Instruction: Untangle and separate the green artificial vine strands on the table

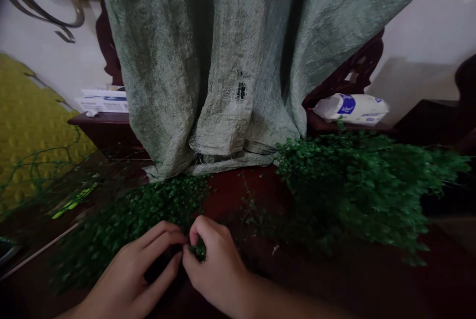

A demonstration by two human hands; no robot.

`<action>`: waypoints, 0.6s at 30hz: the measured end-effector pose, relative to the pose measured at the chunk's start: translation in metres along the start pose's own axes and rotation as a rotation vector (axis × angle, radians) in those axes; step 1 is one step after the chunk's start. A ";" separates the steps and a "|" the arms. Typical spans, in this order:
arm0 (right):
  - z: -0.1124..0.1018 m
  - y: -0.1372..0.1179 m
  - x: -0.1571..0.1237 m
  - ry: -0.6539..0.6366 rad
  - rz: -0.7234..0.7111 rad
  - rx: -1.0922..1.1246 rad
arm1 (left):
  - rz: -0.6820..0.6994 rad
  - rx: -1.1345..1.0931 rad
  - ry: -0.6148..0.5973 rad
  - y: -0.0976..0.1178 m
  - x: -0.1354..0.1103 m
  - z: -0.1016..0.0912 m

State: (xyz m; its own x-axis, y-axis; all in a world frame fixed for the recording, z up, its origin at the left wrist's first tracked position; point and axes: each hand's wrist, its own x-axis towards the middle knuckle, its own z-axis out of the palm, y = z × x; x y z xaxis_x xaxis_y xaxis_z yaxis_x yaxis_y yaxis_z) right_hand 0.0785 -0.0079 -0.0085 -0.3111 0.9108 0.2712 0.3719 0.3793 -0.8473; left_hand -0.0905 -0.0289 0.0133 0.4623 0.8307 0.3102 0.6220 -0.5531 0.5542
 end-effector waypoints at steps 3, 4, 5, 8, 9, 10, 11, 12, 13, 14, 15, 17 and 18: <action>-0.002 -0.002 0.002 0.014 -0.046 0.028 | 0.006 0.000 0.011 0.000 0.000 -0.001; -0.002 -0.002 0.002 0.027 -0.058 0.036 | 0.009 0.003 0.015 0.001 0.000 -0.001; -0.003 -0.002 0.003 0.041 -0.064 0.043 | 0.010 0.006 0.018 0.001 0.000 -0.001; -0.003 -0.001 0.004 0.079 -0.040 0.052 | 0.009 0.011 0.025 0.001 -0.001 -0.001; -0.003 -0.001 0.004 0.087 -0.025 0.051 | 0.010 0.008 0.025 0.002 -0.001 -0.001; -0.003 -0.001 0.004 0.091 -0.012 0.051 | 0.011 0.004 0.023 0.002 -0.001 -0.001; -0.003 -0.001 0.004 0.091 -0.002 0.054 | 0.014 -0.002 0.022 0.002 -0.001 -0.002; -0.003 -0.001 0.004 0.087 0.003 0.062 | 0.015 -0.007 0.021 0.003 -0.001 -0.002; -0.003 -0.001 0.004 0.082 0.003 0.072 | 0.016 -0.013 0.020 0.003 -0.001 -0.002; -0.004 -0.002 0.004 0.074 -0.002 0.086 | 0.016 -0.022 0.021 0.003 -0.001 -0.003; -0.005 -0.002 0.004 0.059 -0.008 0.097 | 0.014 -0.034 0.022 0.003 -0.001 -0.003; -0.006 -0.003 0.004 0.010 -0.023 0.091 | 0.001 -0.063 0.023 0.003 -0.001 -0.004; -0.006 -0.004 0.004 -0.013 -0.031 0.070 | -0.010 -0.075 0.023 0.002 -0.001 -0.004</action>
State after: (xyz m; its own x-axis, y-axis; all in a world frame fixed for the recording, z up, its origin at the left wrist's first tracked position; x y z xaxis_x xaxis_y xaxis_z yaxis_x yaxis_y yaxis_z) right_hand 0.0810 -0.0047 -0.0016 -0.3336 0.8962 0.2924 0.3000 0.3950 -0.8683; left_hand -0.0921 -0.0303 0.0174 0.4410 0.8380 0.3212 0.5770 -0.5389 0.6137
